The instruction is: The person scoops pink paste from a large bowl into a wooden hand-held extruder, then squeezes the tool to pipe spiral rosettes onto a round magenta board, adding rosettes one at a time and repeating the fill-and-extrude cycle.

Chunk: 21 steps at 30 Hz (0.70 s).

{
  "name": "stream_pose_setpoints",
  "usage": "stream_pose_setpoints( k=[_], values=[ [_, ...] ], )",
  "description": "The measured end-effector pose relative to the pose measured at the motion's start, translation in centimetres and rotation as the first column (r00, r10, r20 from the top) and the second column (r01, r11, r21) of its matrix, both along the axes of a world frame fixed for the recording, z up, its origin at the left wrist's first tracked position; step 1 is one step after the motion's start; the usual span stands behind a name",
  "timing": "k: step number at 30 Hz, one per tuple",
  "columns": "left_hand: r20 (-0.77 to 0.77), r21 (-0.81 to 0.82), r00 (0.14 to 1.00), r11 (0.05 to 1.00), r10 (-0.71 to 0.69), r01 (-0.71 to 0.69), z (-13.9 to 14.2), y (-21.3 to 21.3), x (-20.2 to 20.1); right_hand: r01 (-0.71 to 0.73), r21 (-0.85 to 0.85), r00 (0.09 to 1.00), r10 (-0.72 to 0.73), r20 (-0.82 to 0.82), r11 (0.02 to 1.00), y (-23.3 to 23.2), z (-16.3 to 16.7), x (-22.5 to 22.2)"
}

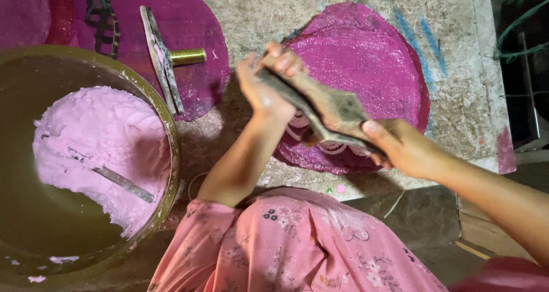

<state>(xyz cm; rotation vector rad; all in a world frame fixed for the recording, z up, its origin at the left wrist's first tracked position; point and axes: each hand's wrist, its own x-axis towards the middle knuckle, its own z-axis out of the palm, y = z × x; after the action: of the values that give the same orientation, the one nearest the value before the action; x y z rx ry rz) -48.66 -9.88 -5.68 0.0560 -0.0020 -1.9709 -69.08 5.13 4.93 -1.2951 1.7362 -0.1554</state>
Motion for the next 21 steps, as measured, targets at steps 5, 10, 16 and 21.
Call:
stream_pose_setpoints(
  k=[5,10,16,21],
  values=[
    [-0.054,-0.056,0.996,0.997,-0.064,0.061,0.0,-1.3,-4.8,0.07,-0.081,0.989,-0.08,-0.128,0.994,0.8,-0.3,-3.1],
    [-0.088,-0.219,0.988,0.97,-0.124,0.102,0.4,-1.9,-6.0,0.118,-0.103,0.991,-0.123,-0.046,0.988,1.6,-0.7,-4.9],
    [-0.058,-0.199,0.984,0.967,-0.171,0.157,0.5,-1.9,-6.6,0.105,-0.102,0.993,-0.111,-0.048,0.989,1.7,-1.3,-6.0],
    [-0.081,-0.26,0.981,0.954,-0.176,0.15,1.0,-2.5,-7.2,0.095,-0.189,0.993,-0.108,-0.056,0.977,1.2,-2.6,-6.1]
  ],
)
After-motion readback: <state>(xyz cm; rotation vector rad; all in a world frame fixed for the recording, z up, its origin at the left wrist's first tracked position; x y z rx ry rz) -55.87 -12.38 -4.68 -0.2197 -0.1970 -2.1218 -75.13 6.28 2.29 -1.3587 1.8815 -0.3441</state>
